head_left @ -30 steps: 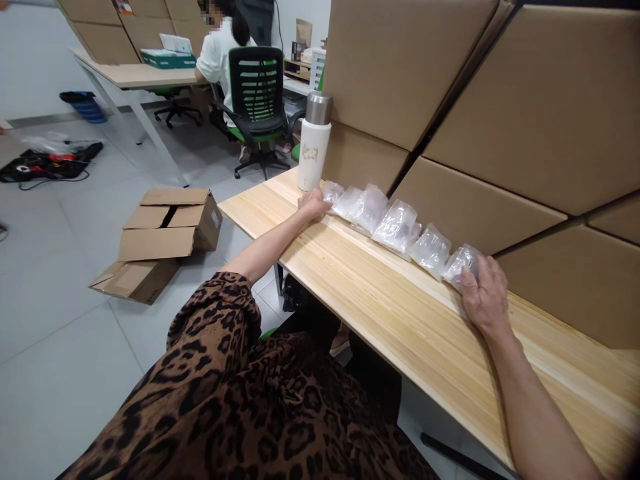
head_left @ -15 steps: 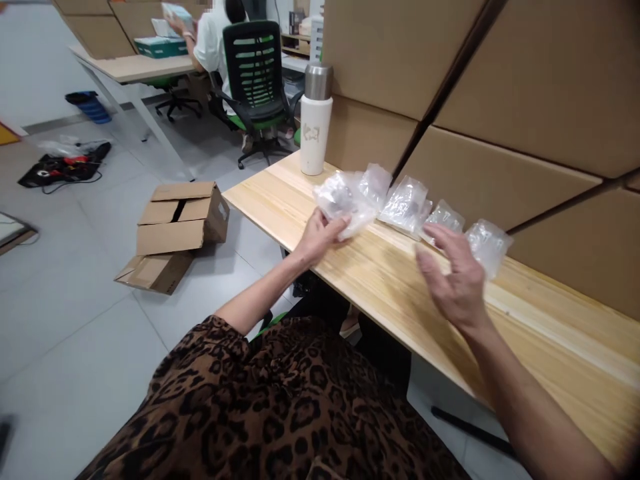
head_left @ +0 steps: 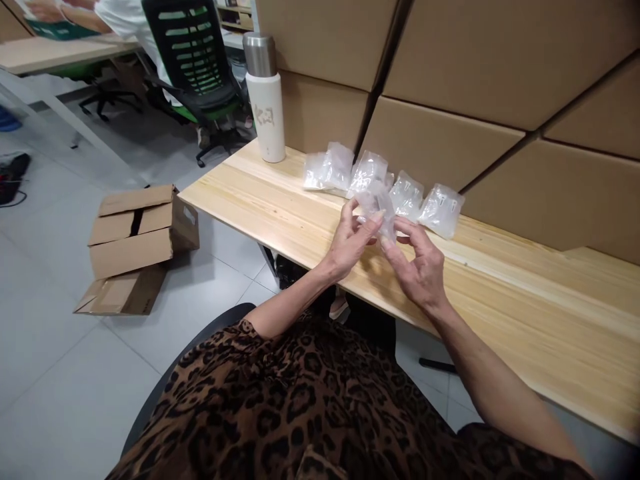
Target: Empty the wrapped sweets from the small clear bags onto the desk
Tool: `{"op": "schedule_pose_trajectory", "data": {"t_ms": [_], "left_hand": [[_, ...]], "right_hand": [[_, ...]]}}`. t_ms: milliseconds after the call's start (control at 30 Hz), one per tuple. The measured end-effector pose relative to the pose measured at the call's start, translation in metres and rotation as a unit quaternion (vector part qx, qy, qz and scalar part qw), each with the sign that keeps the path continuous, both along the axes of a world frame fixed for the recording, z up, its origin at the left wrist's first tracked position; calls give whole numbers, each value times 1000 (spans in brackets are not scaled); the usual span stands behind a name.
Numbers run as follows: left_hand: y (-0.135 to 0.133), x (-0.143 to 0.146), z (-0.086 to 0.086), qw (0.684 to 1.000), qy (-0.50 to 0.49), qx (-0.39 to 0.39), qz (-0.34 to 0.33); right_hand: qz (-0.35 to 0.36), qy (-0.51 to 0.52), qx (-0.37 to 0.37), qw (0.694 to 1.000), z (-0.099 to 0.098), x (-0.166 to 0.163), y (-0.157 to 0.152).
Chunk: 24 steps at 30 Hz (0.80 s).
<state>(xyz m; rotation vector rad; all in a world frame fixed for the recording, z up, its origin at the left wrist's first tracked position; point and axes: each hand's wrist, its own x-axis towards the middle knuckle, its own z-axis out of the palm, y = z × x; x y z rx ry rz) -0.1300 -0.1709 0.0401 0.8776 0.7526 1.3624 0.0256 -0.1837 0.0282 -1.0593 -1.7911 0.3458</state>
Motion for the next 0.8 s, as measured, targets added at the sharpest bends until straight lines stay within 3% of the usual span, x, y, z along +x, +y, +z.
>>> {"op": "schedule_pose_trajectory", "data": {"t_ms": [167, 300, 433, 567, 667, 800], "left_hand": [[-5, 9, -7, 999, 19, 32, 29], [-8, 14, -13, 998, 23, 42, 33], [-9, 12, -17, 999, 31, 42, 13], [-8, 9, -18, 1000, 8, 21, 7], [-6, 7, -19, 1000, -17, -22, 1], [-1, 4, -17, 995, -25, -92, 1]], "right_hand": [[44, 116, -120, 985, 3, 4, -5], [49, 136, -150, 978, 0, 13, -3], [4, 69, -93, 993, -4, 18, 0], [-72, -56, 41, 995, -3, 17, 1], [-145, -109, 98, 978, 5, 18, 7], [-194, -139, 119, 964, 28, 25, 21]]}}
